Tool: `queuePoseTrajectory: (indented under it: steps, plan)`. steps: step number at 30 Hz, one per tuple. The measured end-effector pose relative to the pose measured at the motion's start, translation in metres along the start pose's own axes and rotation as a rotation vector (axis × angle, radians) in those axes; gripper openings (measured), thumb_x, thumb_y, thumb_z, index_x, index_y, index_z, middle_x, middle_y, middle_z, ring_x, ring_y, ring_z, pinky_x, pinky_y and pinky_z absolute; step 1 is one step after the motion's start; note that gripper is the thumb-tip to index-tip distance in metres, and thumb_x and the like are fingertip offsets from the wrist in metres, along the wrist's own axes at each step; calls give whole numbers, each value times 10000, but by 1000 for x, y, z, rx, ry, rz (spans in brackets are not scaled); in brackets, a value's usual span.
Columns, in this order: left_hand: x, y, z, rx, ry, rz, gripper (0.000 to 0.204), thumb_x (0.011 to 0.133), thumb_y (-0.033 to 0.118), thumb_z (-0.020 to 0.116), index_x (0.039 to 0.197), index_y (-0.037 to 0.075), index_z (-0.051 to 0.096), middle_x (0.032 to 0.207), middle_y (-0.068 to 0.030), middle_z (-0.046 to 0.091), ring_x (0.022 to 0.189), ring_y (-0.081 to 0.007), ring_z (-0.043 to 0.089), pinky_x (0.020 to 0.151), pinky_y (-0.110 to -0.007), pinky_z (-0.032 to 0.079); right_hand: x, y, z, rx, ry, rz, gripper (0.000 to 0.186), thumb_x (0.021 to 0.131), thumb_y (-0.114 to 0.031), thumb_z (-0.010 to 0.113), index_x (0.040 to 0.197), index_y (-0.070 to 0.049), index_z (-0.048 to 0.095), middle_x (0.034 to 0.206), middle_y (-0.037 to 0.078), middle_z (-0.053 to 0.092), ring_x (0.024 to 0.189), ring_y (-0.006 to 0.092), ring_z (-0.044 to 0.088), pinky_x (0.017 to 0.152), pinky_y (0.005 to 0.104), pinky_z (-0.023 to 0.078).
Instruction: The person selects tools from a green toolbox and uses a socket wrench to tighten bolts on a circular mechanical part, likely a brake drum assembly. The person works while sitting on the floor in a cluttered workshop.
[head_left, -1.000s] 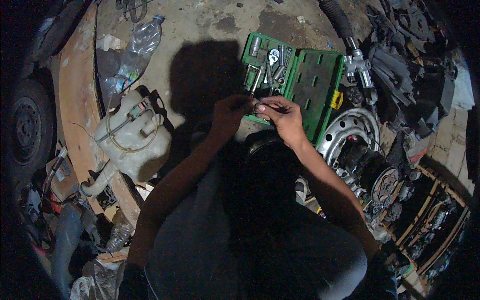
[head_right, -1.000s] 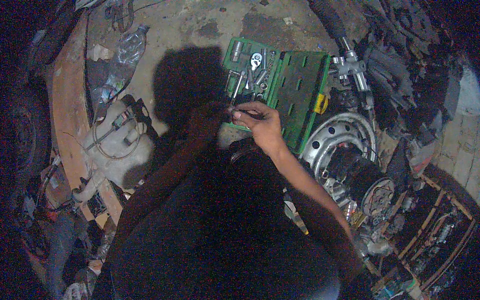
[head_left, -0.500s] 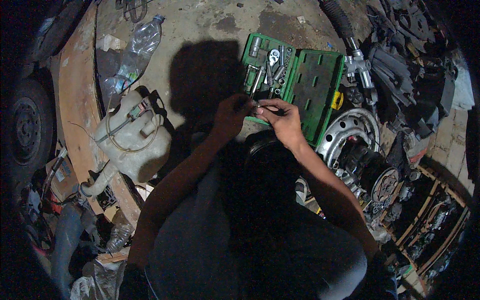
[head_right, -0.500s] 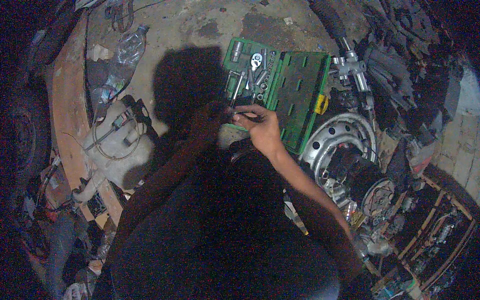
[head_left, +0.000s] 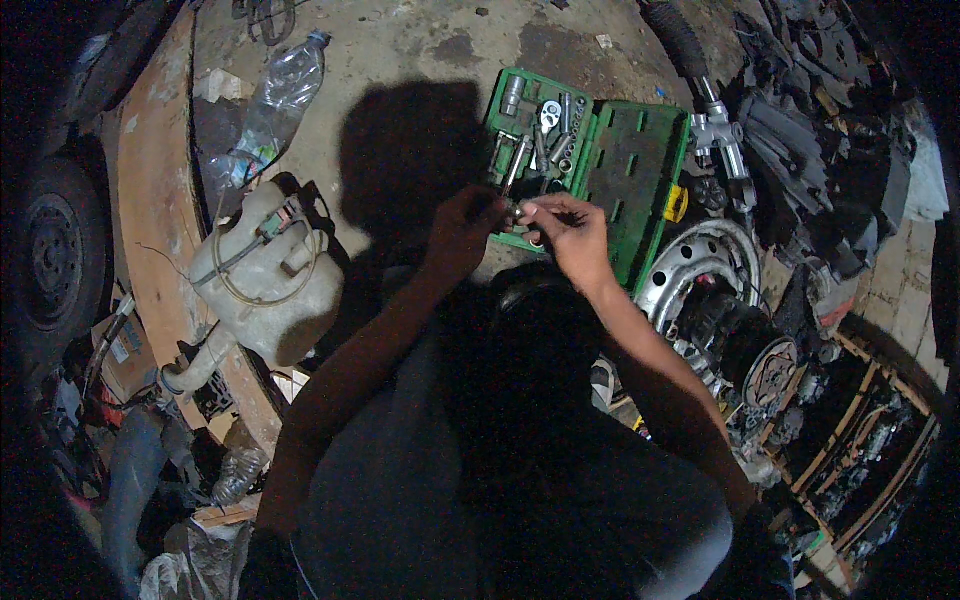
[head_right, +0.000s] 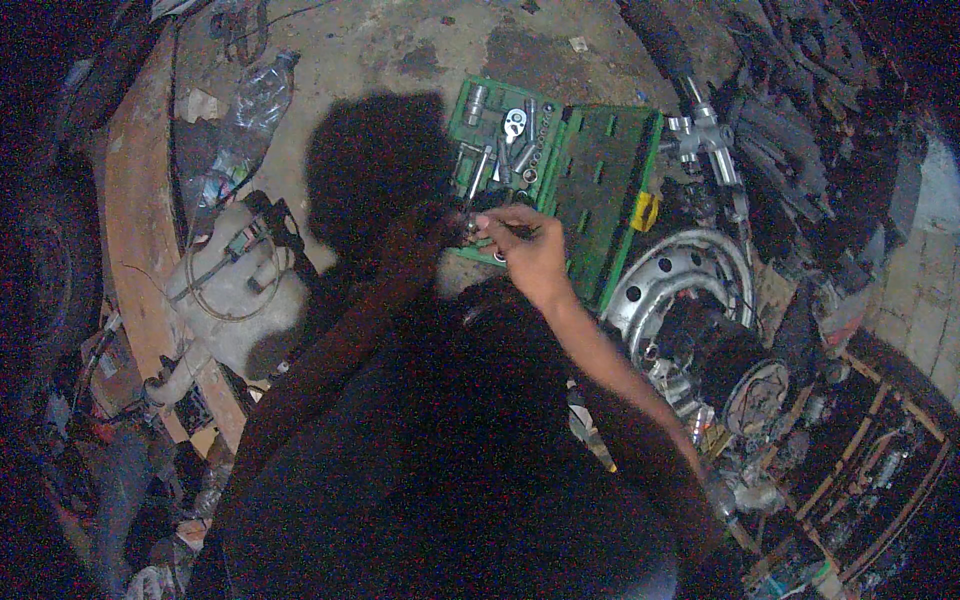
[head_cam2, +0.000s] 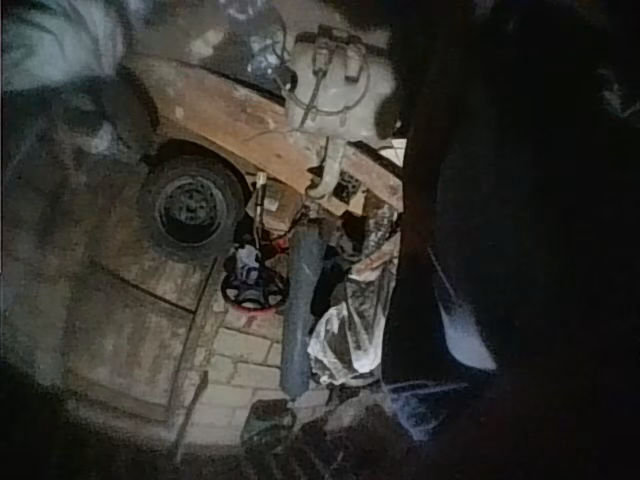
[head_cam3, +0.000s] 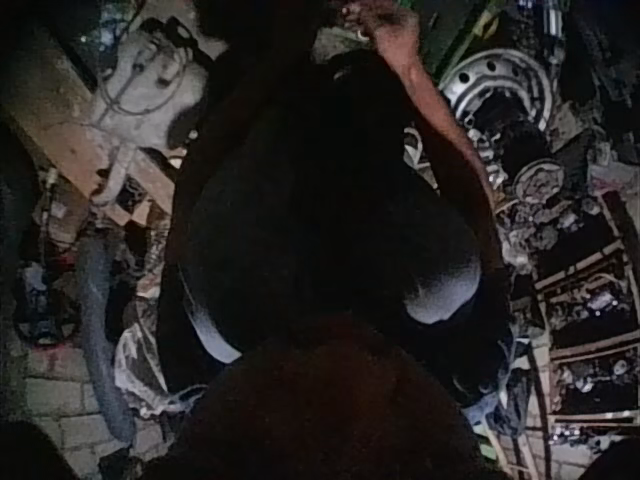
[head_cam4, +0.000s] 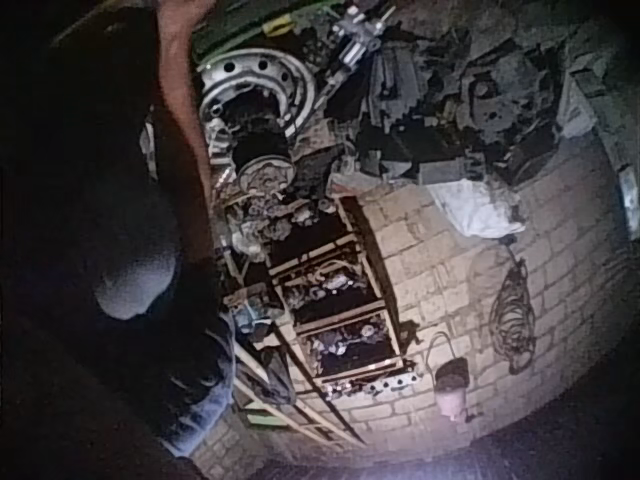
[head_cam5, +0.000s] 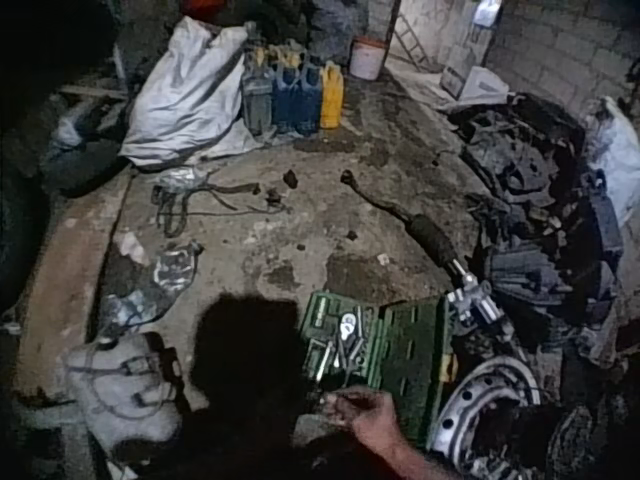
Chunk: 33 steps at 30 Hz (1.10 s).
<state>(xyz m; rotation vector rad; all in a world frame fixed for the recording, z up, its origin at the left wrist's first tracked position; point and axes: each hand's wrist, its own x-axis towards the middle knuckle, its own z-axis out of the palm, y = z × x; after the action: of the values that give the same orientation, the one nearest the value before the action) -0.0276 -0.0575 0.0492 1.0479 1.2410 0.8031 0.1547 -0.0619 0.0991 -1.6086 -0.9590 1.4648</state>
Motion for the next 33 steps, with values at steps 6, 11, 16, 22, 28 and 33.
queuePoseTrajectory:
  steps: [6,11,16,22,28,33]
  plan:
    - [1,-1,4,-171,40,51,196,949,76,677,1120,-18,659,995,-98,722,901,-151,675,811,-328,556,59,-8,-33,-440,335,-203,209,884,-155,732,1007,13,757,937,180,757,869,265,728,821,382,539]
    - [-1,4,4,-115,42,43,241,949,75,678,1176,-5,669,1036,-107,729,927,-152,686,826,-329,568,101,-19,-43,-686,320,-242,251,902,-161,711,1078,16,736,999,231,740,955,282,738,861,364,542]
    - [0,9,-2,-38,-11,-31,266,946,112,694,1189,7,674,1036,-112,735,905,-157,697,809,-331,571,120,-24,-24,-1138,312,-111,337,832,-246,784,999,36,705,1078,274,672,979,459,666,821,519,543]
    - [-1,16,-2,-64,15,-47,288,953,171,695,1184,-1,678,1022,-125,737,928,-175,698,827,-346,563,126,-30,-24,-1123,314,-97,393,831,-291,784,985,56,681,1025,255,694,914,452,679,791,500,550]
    - [0,46,-9,88,134,-63,309,990,238,638,1155,-18,690,1016,-142,734,965,-210,681,883,-380,527,78,-55,-37,-130,19,-81,229,985,-169,650,1005,60,652,782,135,693,705,234,692,647,332,553]
    - [1,103,-11,-43,31,83,275,1002,195,620,1171,-10,690,969,-101,732,883,-158,667,818,-324,527,-31,-120,-33,3,-88,-152,233,1021,-144,604,1037,87,623,830,113,667,644,169,647,569,301,529]
